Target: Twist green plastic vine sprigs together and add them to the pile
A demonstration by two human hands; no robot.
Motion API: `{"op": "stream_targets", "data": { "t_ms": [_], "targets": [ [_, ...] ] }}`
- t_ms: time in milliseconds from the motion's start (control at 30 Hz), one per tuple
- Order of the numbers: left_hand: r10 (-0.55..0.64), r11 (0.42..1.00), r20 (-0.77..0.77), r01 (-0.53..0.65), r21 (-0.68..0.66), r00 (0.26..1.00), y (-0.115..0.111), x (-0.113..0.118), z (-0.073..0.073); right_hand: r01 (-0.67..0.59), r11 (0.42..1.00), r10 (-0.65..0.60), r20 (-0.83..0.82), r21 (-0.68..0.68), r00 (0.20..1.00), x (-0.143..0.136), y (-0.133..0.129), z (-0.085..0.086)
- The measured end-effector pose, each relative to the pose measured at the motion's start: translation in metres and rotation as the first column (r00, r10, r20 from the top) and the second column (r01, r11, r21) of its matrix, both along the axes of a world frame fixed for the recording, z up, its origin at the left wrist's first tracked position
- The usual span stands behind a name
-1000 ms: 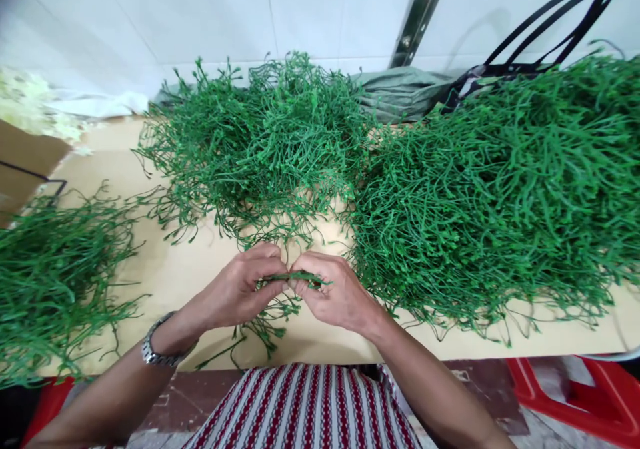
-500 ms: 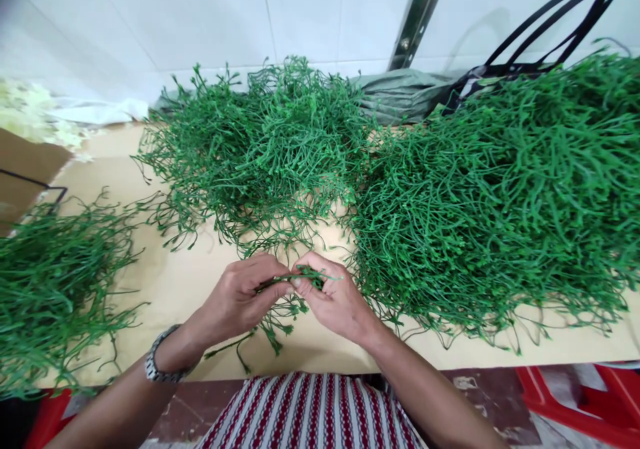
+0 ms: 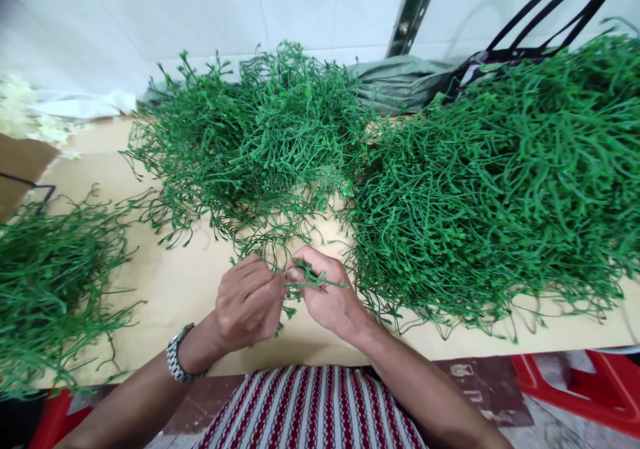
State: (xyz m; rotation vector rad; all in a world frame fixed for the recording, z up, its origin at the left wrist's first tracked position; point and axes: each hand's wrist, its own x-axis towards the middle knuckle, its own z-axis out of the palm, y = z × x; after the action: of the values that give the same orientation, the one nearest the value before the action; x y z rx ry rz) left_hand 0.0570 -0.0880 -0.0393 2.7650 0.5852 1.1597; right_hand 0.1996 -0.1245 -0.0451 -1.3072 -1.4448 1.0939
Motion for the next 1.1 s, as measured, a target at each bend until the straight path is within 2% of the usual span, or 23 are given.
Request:
{"op": "stream_targets", "data": {
  "t_ms": [100, 167, 233, 267, 367, 433, 467, 533, 600, 667, 733, 800, 867, 1000, 1100],
  "targets": [
    [0.003, 0.997, 0.023, -0.005, 0.081, 1.000, -0.006, 0.002, -0.005, 0.050, 0.998, -0.051, -0.048, -0.029, 0.998, -0.003, 0.001, -0.003],
    [-0.056, 0.990, 0.061, 0.048, 0.136, 0.997, -0.011, 0.003, -0.006, 0.124, 0.989, -0.134, -0.119, -0.086, 0.984, -0.002, 0.003, -0.004],
    [-0.078, 0.989, 0.101, 0.064, 0.136, 0.992, -0.014, 0.003, -0.003, 0.158, 0.981, -0.174, -0.139, -0.115, 0.975, 0.003, 0.005, -0.003],
    [-0.054, 0.993, 0.113, 0.042, 0.106, 0.992, -0.013, 0.002, -0.001, 0.145, 0.985, -0.155, -0.107, -0.096, 0.982, 0.006, 0.006, -0.001],
    [0.071, 0.995, 0.047, -0.068, -0.079, 0.996, -0.005, -0.003, 0.010, 0.031, 0.997, -0.039, 0.110, 0.074, 0.993, 0.015, 0.009, 0.004],
    [0.077, 0.967, 0.002, -0.074, -0.242, 0.997, 0.001, -0.005, 0.015, -0.003, 0.983, -0.036, 0.210, 0.183, 0.977, 0.019, 0.011, 0.007],
    [0.073, 0.936, 0.001, -0.068, -0.345, 0.997, 0.003, -0.006, 0.017, -0.026, 0.977, -0.024, 0.229, 0.212, 0.973, 0.019, 0.012, 0.007],
    [0.088, 0.832, 0.041, -0.051, -0.552, 0.995, 0.006, -0.006, 0.017, -0.090, 0.975, 0.048, 0.204, 0.204, 0.978, 0.019, 0.012, 0.006],
    [0.120, 0.732, 0.095, -0.024, -0.680, 0.988, 0.006, -0.004, 0.014, -0.142, 0.981, 0.127, 0.117, 0.130, 0.985, 0.015, 0.010, 0.003],
    [0.145, 0.694, 0.144, 0.003, -0.720, 0.979, 0.004, -0.002, 0.009, -0.134, 0.991, 0.134, -0.006, 0.031, 0.991, 0.011, 0.006, -0.002],
    [0.158, 0.716, 0.191, 0.021, -0.697, 0.969, 0.003, 0.000, 0.004, -0.109, 0.993, 0.103, -0.132, -0.041, 0.986, 0.006, 0.003, -0.007],
    [0.165, 0.763, 0.218, 0.016, -0.646, 0.962, 0.002, 0.002, 0.000, -0.118, 0.990, 0.099, -0.225, -0.073, 0.969, 0.002, 0.000, -0.010],
    [0.171, 0.807, 0.210, -0.014, -0.590, 0.963, 0.002, 0.002, -0.002, -0.137, 0.987, 0.113, -0.249, -0.084, 0.962, 0.001, -0.002, -0.012],
    [0.169, 0.858, 0.147, -0.072, -0.509, 0.975, 0.002, 0.001, -0.002, -0.137, 0.991, 0.134, -0.137, -0.009, 0.981, 0.006, -0.002, -0.010],
    [0.145, 0.847, 0.118, -0.061, -0.528, 0.982, 0.003, -0.002, 0.002, -0.167, 0.982, 0.165, 0.030, 0.090, 0.986, 0.012, 0.000, -0.006]
  ]
}}
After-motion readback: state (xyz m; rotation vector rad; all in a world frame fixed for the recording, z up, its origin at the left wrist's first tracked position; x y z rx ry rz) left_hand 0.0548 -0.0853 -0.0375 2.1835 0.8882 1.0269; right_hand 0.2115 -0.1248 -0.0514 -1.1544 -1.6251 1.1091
